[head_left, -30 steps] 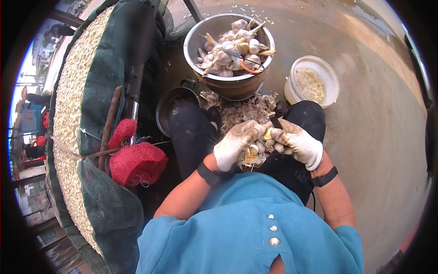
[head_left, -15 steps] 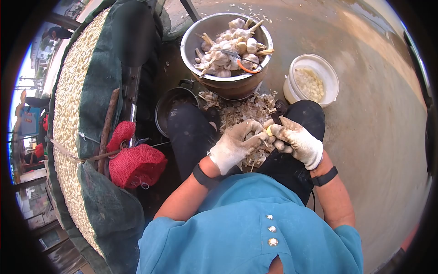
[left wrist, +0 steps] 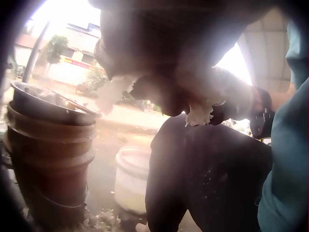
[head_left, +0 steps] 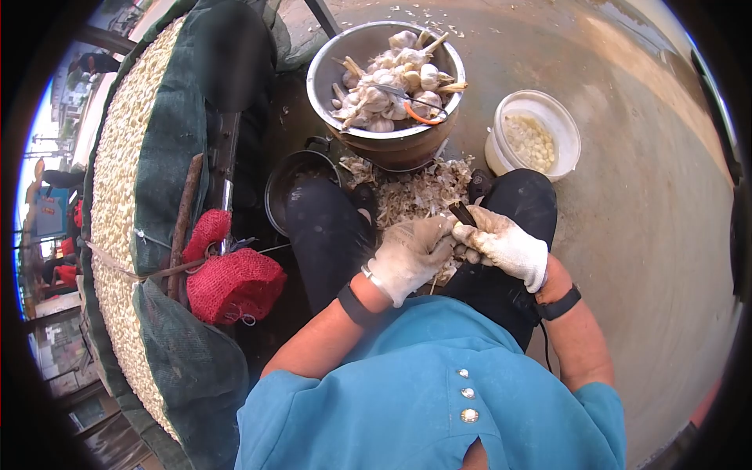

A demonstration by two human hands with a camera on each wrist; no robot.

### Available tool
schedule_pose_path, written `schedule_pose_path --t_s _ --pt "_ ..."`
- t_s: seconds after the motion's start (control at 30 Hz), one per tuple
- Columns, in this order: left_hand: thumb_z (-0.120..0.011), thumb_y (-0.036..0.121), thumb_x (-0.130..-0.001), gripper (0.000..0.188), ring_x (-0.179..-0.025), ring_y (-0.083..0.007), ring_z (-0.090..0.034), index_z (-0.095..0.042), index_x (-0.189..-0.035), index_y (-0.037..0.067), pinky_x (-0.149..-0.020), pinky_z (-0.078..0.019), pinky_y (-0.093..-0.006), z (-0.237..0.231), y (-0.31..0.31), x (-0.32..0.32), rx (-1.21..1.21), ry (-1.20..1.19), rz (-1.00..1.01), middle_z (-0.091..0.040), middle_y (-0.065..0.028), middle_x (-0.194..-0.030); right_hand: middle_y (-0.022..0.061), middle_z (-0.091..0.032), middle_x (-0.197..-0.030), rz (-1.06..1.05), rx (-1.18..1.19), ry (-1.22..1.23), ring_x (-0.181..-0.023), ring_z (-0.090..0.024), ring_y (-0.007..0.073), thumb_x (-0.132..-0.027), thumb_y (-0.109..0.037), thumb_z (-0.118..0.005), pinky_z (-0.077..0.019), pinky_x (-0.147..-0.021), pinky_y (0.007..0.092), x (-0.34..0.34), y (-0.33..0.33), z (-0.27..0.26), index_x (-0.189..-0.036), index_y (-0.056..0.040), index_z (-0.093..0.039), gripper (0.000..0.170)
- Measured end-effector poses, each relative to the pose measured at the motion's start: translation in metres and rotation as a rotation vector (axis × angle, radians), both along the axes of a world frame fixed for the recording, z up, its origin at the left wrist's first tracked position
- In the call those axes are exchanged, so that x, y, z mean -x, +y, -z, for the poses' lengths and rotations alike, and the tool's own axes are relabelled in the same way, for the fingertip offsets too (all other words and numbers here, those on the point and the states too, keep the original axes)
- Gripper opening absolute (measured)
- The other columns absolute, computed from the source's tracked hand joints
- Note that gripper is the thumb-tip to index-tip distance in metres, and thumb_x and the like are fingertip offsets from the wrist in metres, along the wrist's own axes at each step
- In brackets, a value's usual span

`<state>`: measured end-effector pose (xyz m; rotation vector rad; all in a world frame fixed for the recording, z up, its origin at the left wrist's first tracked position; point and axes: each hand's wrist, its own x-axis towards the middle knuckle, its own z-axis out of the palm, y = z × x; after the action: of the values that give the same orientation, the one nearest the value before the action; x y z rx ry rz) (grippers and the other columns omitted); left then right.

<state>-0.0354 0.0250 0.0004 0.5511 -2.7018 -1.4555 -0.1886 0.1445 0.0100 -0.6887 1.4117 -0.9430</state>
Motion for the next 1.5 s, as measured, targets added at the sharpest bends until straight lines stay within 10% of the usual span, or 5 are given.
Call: schedule_pose_path --t_s 0.47,0.67,0.83,1.5 --pt "-0.061 0.025 -0.091 0.024 -0.078 -0.0094 -0.059 -0.054 -0.100 0.003 -0.072 -0.0504 -0.0239 0.023 -0.014 -0.008 -1.183 0.198 -0.408 -0.061 -0.0034 -0.084 0.0000 -0.060 -0.086 0.211 0.106 -0.484 -0.062 -0.046 0.0024 -0.096 -0.021 -0.055 -0.0336 -0.047 0.0150 -0.001 0.008 0.023 -0.121 -0.0040 -0.054 0.031" --pt "-0.056 0.026 -0.094 0.025 -0.084 -0.0101 -0.060 -0.054 -0.101 0.002 -0.075 -0.0506 -0.0250 0.014 -0.010 -0.008 -1.015 0.074 -0.406 -0.062 -0.0055 -0.086 0.0037 -0.064 -0.091 0.276 0.063 -0.552 -0.059 -0.047 0.0031 -0.095 -0.019 -0.059 -0.0333 -0.047 0.0145 0.002 0.008 0.013 -0.126 -0.0021 -0.051 0.036" --pt "-0.050 0.023 -0.099 0.043 -0.093 -0.0063 -0.054 -0.046 -0.136 0.003 -0.081 -0.0470 -0.0227 0.004 0.002 -0.010 -1.031 0.074 -0.300 -0.058 -0.0001 -0.113 0.0027 -0.063 -0.083 0.357 0.033 -0.498 -0.051 -0.043 0.0020 -0.096 -0.015 -0.055 -0.0301 -0.043 0.0153 -0.007 0.003 0.007 -0.121 -0.0053 -0.054 0.026" --pt "-0.049 0.013 -0.094 0.039 -0.091 -0.0072 -0.056 -0.049 -0.131 0.001 -0.081 -0.0477 -0.0230 0.005 0.012 -0.007 -1.007 0.255 -0.466 -0.060 -0.0013 -0.107 -0.0019 -0.063 -0.074 0.445 0.009 -0.471 -0.046 -0.045 0.0002 -0.095 -0.019 -0.057 -0.0302 -0.039 0.0139 -0.023 -0.004 0.013 -0.108 -0.0070 -0.057 0.017"
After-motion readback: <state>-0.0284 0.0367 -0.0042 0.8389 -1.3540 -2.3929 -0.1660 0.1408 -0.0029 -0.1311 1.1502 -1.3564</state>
